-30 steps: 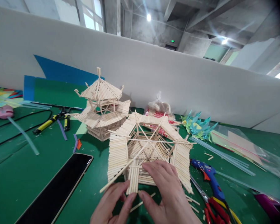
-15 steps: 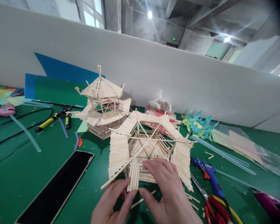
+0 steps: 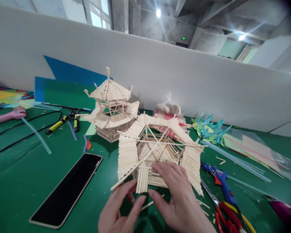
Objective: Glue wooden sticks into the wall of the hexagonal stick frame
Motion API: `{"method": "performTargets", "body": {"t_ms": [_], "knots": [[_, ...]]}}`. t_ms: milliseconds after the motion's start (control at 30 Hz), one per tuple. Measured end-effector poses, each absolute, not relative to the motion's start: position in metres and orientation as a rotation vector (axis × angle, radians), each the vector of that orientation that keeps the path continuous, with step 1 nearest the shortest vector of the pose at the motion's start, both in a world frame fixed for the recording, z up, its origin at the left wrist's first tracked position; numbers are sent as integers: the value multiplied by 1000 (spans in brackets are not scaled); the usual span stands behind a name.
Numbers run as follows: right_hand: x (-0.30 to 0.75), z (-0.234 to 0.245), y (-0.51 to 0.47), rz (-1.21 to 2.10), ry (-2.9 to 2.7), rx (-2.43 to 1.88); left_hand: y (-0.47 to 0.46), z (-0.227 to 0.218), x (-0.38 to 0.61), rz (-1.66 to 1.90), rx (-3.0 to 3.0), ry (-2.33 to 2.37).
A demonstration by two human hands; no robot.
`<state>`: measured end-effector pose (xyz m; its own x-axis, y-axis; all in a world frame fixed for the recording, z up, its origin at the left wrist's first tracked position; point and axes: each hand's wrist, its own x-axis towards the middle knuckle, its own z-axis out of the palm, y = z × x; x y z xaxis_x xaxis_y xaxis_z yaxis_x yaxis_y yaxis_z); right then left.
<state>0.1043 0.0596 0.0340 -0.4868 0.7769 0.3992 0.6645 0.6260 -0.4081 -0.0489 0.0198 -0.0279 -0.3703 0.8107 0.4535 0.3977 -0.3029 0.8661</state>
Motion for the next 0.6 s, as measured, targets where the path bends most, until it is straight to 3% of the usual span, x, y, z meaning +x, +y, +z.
{"method": "performTargets", "body": {"t_ms": [167, 400, 600], "knots": [[104, 33, 59, 268, -2276, -1148, 15, -17, -51, 1664, 1429, 1554], [103, 37, 56, 277, -2271, -1159, 18, 11, -43, 1375, 642, 1259], [96, 40, 57, 308, -2254, -1205, 23, 13, -41, 1349, 462, 1114]]}}
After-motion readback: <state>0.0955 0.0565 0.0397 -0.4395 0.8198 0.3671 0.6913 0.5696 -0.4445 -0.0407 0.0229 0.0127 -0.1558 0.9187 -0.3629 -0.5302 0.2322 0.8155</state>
